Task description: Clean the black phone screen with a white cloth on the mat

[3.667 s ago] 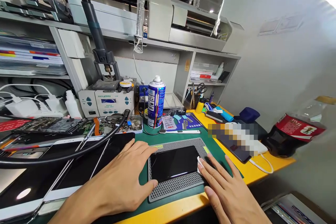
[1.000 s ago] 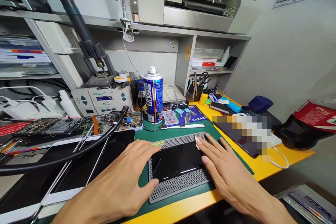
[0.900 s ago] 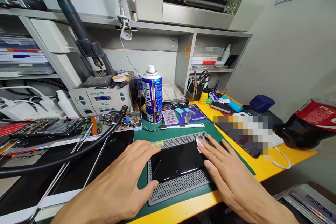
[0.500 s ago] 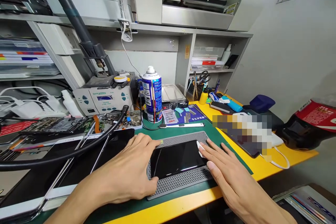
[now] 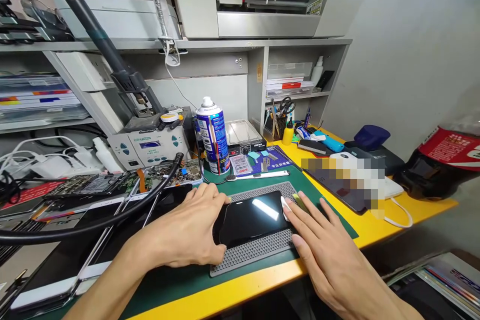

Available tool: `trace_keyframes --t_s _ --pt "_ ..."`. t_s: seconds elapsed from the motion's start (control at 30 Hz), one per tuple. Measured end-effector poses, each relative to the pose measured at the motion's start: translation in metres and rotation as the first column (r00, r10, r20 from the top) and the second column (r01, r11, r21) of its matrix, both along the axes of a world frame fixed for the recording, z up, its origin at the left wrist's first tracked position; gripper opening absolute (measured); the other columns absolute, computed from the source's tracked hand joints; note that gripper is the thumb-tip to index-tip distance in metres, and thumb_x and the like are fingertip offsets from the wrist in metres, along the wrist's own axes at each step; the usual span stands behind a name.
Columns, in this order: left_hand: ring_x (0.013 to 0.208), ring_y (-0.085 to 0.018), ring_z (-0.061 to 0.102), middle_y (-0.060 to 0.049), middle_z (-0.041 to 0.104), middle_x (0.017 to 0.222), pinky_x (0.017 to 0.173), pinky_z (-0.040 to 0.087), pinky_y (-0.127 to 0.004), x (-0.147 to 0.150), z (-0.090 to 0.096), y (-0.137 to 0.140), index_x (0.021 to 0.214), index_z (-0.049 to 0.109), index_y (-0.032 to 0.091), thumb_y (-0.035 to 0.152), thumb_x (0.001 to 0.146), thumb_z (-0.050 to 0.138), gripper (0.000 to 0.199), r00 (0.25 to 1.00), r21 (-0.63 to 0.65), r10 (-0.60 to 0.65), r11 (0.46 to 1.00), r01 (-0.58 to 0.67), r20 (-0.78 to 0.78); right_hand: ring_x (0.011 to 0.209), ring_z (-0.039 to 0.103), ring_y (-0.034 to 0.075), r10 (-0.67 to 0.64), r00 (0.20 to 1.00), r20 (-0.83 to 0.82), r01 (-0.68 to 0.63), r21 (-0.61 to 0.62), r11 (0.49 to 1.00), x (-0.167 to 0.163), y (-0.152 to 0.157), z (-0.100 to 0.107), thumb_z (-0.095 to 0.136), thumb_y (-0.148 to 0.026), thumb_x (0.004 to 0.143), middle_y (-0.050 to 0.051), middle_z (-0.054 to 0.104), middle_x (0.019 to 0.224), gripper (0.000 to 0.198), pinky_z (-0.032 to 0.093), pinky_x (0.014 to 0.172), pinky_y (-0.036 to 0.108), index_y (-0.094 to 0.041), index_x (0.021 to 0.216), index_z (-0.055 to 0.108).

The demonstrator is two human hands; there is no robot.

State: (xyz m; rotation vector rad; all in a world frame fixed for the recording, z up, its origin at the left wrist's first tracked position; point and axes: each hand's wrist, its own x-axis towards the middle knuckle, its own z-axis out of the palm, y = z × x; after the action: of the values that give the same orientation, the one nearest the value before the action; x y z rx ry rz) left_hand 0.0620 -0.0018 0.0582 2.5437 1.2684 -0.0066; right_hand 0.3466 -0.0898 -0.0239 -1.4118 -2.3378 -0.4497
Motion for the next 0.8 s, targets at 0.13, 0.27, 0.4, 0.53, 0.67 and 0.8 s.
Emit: trace_keyframes --t_s 0.13,0.27,0.4,0.53,0.67,0.8 --pt "0.117 -0.031 0.051 -0.008 0.052 0.116 0.100 0.046 -0.044 -0.001 0.000 -0.002 0.126 0.055 0.020 0.035 0.070 0.065 0.059 1.000 -0.032 -0.002 0.999 0.003 0.030 0.151 0.021 0.036 -0.003 0.997 0.077 0.001 0.025 1.000 -0.004 -0.005 -0.003 0.047 -0.023 0.099 0.006 0.034 0.161 0.055 0.024 0.117 0.062 -0.011 0.152 0.040" --pt "0.123 -0.034 0.047 -0.011 0.052 0.122 0.107 0.041 -0.049 -0.002 0.002 -0.005 0.130 0.053 0.017 0.035 0.072 0.065 0.061 1.000 -0.024 -0.013 1.000 0.014 0.020 0.150 0.019 0.040 0.033 0.989 0.146 -0.037 0.025 0.999 -0.016 -0.010 -0.001 0.050 -0.024 0.097 0.006 0.035 0.161 0.057 0.011 0.120 0.064 -0.010 0.151 0.042" --pt "0.125 -0.034 0.047 -0.011 0.051 0.126 0.107 0.042 -0.049 -0.005 0.000 -0.006 0.134 0.051 0.019 0.036 0.074 0.064 0.064 0.999 -0.032 -0.022 0.999 0.024 0.036 0.148 0.023 0.042 0.110 0.976 0.190 -0.121 0.048 0.991 -0.036 -0.009 0.002 0.051 -0.025 0.096 0.008 0.036 0.160 0.057 -0.001 0.120 0.065 -0.008 0.150 0.044" --pt "0.126 -0.033 0.044 -0.011 0.049 0.125 0.108 0.041 -0.048 -0.007 -0.003 -0.005 0.134 0.050 0.019 0.035 0.076 0.064 0.062 0.998 -0.047 -0.035 0.998 0.037 0.046 0.144 0.033 0.041 0.150 0.971 0.187 -0.166 0.072 0.984 -0.053 -0.005 0.002 0.052 -0.023 0.095 0.008 0.042 0.156 0.054 -0.003 0.121 0.063 -0.008 0.146 0.049" --pt "0.122 -0.032 0.047 -0.010 0.048 0.124 0.108 0.040 -0.047 -0.006 -0.003 -0.005 0.135 0.048 0.019 0.034 0.077 0.063 0.062 0.998 -0.054 -0.033 0.998 0.036 0.054 0.145 0.032 0.042 0.142 0.968 0.207 -0.158 0.063 0.985 -0.046 -0.007 0.002 0.051 -0.023 0.095 0.008 0.041 0.157 0.054 0.000 0.120 0.065 -0.009 0.147 0.048" --pt "0.117 -0.029 0.049 -0.009 0.048 0.119 0.105 0.042 -0.046 -0.006 0.000 -0.006 0.135 0.049 0.018 0.031 0.076 0.062 0.061 0.998 -0.078 -0.028 0.996 0.032 0.051 0.148 0.024 0.043 0.067 0.965 0.253 -0.085 0.060 0.995 -0.020 -0.011 0.001 0.051 -0.026 0.097 0.009 0.035 0.160 0.059 0.007 0.117 0.067 -0.010 0.152 0.041"
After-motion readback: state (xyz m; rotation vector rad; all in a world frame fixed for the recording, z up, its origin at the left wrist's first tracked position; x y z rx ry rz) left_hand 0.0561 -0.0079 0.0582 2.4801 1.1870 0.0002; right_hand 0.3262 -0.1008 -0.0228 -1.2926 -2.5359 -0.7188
